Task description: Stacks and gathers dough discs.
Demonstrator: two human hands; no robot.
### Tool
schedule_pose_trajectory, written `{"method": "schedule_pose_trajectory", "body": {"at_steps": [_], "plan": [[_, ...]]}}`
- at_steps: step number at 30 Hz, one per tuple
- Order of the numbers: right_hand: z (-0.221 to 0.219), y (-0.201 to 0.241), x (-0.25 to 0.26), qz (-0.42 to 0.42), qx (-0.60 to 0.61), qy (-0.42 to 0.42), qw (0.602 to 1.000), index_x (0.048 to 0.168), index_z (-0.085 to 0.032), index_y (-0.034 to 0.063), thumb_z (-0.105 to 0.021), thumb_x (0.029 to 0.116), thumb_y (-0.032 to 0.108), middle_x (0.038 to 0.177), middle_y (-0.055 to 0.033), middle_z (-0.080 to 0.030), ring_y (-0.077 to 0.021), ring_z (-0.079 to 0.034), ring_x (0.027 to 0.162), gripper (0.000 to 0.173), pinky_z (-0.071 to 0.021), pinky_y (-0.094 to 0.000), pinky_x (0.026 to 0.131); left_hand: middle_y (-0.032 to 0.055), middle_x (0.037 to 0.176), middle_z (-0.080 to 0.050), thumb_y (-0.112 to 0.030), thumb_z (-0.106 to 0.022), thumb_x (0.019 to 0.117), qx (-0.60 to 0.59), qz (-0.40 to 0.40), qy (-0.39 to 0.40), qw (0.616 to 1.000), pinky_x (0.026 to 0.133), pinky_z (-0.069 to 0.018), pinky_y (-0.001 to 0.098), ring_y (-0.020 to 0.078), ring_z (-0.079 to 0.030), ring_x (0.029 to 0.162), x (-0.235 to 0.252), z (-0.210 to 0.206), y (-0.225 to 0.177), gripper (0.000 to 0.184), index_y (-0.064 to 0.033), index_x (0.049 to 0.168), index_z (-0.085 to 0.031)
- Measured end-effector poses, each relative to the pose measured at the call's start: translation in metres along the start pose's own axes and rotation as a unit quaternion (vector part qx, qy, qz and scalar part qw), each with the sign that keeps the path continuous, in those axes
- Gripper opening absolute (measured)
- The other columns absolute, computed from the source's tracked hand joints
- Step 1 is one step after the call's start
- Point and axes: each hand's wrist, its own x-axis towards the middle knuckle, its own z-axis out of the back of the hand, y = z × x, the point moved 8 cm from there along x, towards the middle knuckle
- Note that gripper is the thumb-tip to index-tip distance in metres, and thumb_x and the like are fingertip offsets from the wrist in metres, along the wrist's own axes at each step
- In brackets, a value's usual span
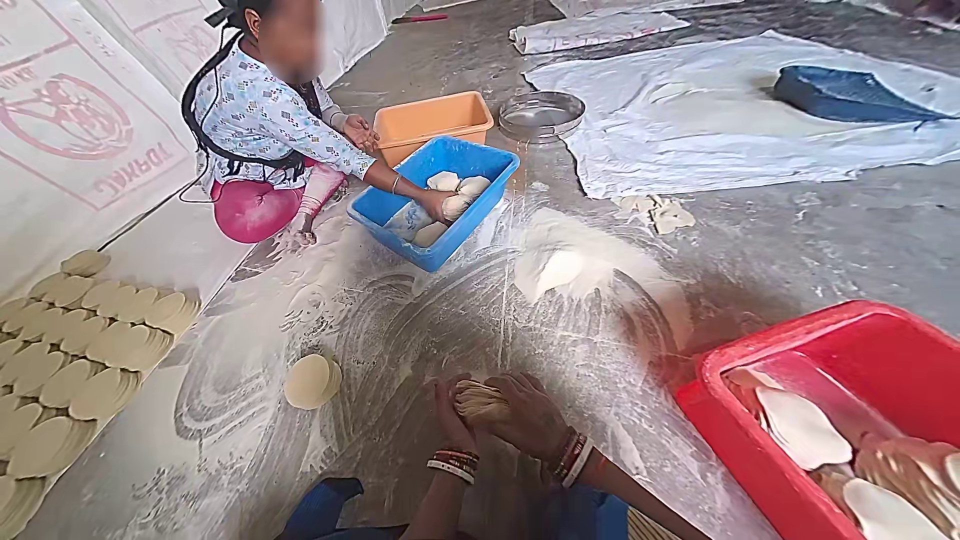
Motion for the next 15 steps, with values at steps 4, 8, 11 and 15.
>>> {"method": "schedule_pose_trajectory", "body": {"at_steps": [4, 8, 11, 15], "plan": [[-0.019, -0.004, 0.015, -0.035, -0.08, 0.144, 0.986, 0.134, -0.059, -0.0019, -0.072, 0.094, 0.032, 0.129, -0.0233, -0.067, -0.0385, -0.063, 0.124, 0.054, -0.0337, -0.0569, 0.117, 0.0003, 0.071, -0.06, -0.048, -0.003, 0.1093, 0.014, 0.016, -0.016, 1.0, 0.064, -0.0522, 0.026, 0.0083, -0.061, 0.064, 0.004, -0.003, 0.007, 0.072, -0.0005, 0.108, -0.057], [0.006, 0.008, -0.006, 0.102, -0.017, -0.153, 0.983, 0.106, -0.074, 0.002, -0.084, 0.0748, 0.029, 0.103, -0.0166, -0.076, -0.0362, -0.075, 0.098, 0.043, -0.0567, -0.0563, 0.093, -0.0007, 0.076, -0.069, -0.047, 0.001, 0.107, -0.041, -0.034, 0.011, 0.998, 0.072, -0.0566, 0.0272, 0.0096, -0.068, 0.074, 0.002, 0.0, -0.009, 0.072, -0.0044, 0.105, -0.058], [-0.011, 0.0, 0.001, -0.002, -0.024, 0.032, 0.999, 0.136, -0.061, 0.0021, -0.078, 0.0872, 0.038, 0.132, -0.0197, -0.067, -0.0398, -0.06, 0.129, 0.063, -0.025, -0.0653, 0.12, 0.0003, 0.073, -0.066, -0.046, -0.002, 0.1091, -0.036, -0.014, 0.0, 0.999, 0.069, -0.0563, 0.027, 0.0099, -0.067, 0.069, 0.005, -0.002, -0.002, 0.071, -0.0029, 0.103, -0.059], [-0.015, 0.0, 0.003, 0.001, -0.008, 0.035, 0.999, 0.123, -0.067, -0.0042, -0.076, 0.09, 0.023, 0.116, -0.0226, -0.073, -0.039, -0.07, 0.114, 0.044, -0.0381, -0.0563, 0.116, 0.0006, 0.073, -0.065, -0.048, 0.002, 0.1073, -0.006, -0.024, 0.019, 1.0, 0.072, -0.0556, 0.028, 0.0109, -0.066, 0.071, 0.011, -0.002, -0.002, 0.073, -0.0002, 0.113, -0.053]]}}
